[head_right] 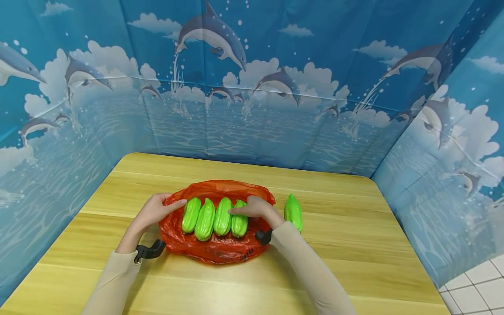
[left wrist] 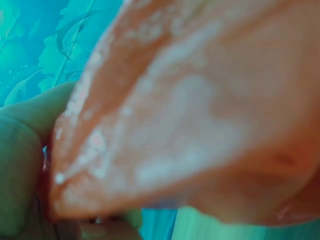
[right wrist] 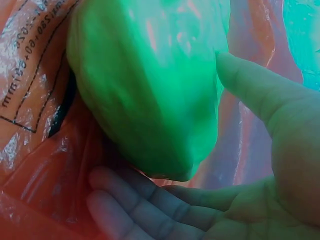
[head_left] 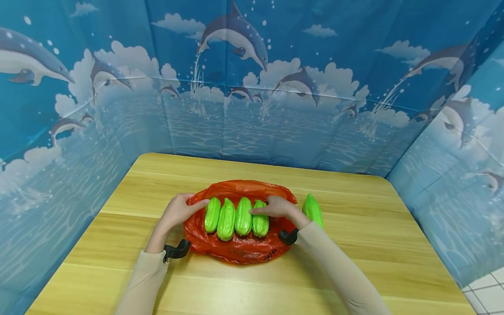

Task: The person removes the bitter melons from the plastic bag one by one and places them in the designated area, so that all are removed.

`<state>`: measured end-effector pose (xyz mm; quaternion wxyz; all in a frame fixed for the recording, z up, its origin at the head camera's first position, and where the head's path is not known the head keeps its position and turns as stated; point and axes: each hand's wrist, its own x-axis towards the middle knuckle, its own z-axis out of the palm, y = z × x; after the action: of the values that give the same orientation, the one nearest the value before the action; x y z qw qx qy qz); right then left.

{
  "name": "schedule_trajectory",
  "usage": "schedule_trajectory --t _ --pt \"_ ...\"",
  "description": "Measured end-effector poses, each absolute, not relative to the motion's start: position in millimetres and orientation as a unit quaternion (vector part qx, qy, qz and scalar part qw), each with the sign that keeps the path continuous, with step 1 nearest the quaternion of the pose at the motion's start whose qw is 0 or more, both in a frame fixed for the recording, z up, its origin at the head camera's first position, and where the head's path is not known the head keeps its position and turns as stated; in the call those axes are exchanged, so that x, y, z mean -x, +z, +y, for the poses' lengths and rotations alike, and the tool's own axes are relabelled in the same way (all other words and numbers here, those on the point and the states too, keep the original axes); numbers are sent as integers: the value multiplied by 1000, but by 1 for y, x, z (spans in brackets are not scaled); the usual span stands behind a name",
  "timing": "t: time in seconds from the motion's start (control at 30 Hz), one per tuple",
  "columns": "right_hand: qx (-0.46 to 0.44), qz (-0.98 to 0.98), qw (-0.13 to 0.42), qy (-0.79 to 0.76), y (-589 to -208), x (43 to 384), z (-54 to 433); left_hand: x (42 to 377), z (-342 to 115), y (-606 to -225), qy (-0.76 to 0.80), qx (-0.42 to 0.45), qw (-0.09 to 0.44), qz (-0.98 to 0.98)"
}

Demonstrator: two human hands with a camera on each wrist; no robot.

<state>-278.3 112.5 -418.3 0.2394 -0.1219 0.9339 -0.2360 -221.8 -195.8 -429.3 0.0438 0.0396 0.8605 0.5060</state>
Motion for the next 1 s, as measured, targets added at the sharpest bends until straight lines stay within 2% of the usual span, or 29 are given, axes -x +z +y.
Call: schedule_trajectory --t 1.0 --pt "121 924 233 -279 -426 281 118 220 -196 -425 486 -43 33 872"
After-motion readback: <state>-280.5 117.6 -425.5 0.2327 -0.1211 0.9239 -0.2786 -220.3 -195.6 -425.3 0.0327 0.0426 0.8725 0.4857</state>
